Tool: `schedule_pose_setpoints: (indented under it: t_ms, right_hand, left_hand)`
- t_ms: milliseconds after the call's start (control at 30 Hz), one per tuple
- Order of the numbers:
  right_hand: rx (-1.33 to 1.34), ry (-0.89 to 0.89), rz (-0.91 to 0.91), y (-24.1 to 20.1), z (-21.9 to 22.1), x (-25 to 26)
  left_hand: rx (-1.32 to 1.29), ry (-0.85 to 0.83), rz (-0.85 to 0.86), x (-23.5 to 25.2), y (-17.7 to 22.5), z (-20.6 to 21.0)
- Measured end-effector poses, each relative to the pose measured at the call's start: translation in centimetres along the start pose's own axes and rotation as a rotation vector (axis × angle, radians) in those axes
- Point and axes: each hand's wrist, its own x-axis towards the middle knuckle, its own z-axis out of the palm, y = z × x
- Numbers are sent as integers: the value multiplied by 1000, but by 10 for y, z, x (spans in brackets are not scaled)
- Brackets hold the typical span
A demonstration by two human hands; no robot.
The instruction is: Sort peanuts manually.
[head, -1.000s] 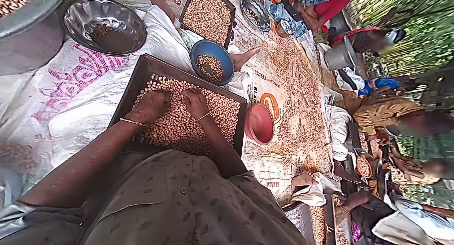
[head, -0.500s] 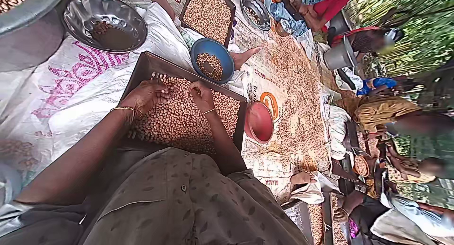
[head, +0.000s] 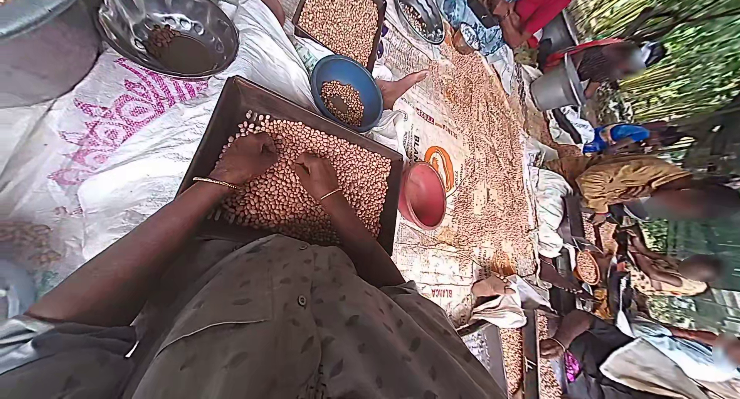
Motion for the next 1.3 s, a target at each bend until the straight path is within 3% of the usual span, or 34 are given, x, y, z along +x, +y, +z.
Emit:
schedule_pose_setpoints:
  t_ms: [67, 167, 233, 300, 467, 533, 633, 733, 800, 900, 1000, 1100, 1200, 1233, 1300]
  right_hand:
    - [357, 27, -5, 13, -6, 3]
    - [1281, -32, 54, 28, -18, -1]
    - [1526, -92, 43, 38, -24, -6]
    - [1353, -131, -2, 35, -26, -17]
    - [215, -18, -61, 17, 1, -34]
    - [1, 69, -83, 9, 11, -39]
    - [199, 87, -95, 16, 13, -32]
    - [1016, 56, 18, 22, -3, -31]
    - [1268, -16, 107, 22, -21, -34]
    - [948, 31, 6, 24, -26, -12]
    - [160, 66, -80, 11, -17, -9]
    - [-210, 163, -75, -5, 8, -2]
    - [-24, 196, -58, 4, 14, 6]
    - [163, 213, -84, 12, 11, 4]
    - [789, 197, -41, 23, 1, 7]
  left_hand:
    - [102, -22, -12, -1, 6, 1]
    - [218, -9, 43, -1, 6, 7]
    - [235, -13, 60, 0, 5, 8]
    - [238, -14, 59, -1, 5, 9]
    - [298, -38, 46, -5, 9, 6]
    - [329, -52, 57, -4, 8, 7]
    - [352, -64, 74, -3, 6, 7]
    - [356, -78, 74, -1, 3, 8]
    - [227, -72, 70, 1, 0, 6]
    - [-338, -22, -24, 3, -1, -1]
    - [-959, 53, -132, 0, 6, -10]
    - [-1160, 150, -51, 0, 2, -15]
    - [-1148, 212, -106, 1, 2, -17]
    - [-1137, 218, -143, 2, 3, -16]
    - [-1109, 200, -206, 3, 2, -16]
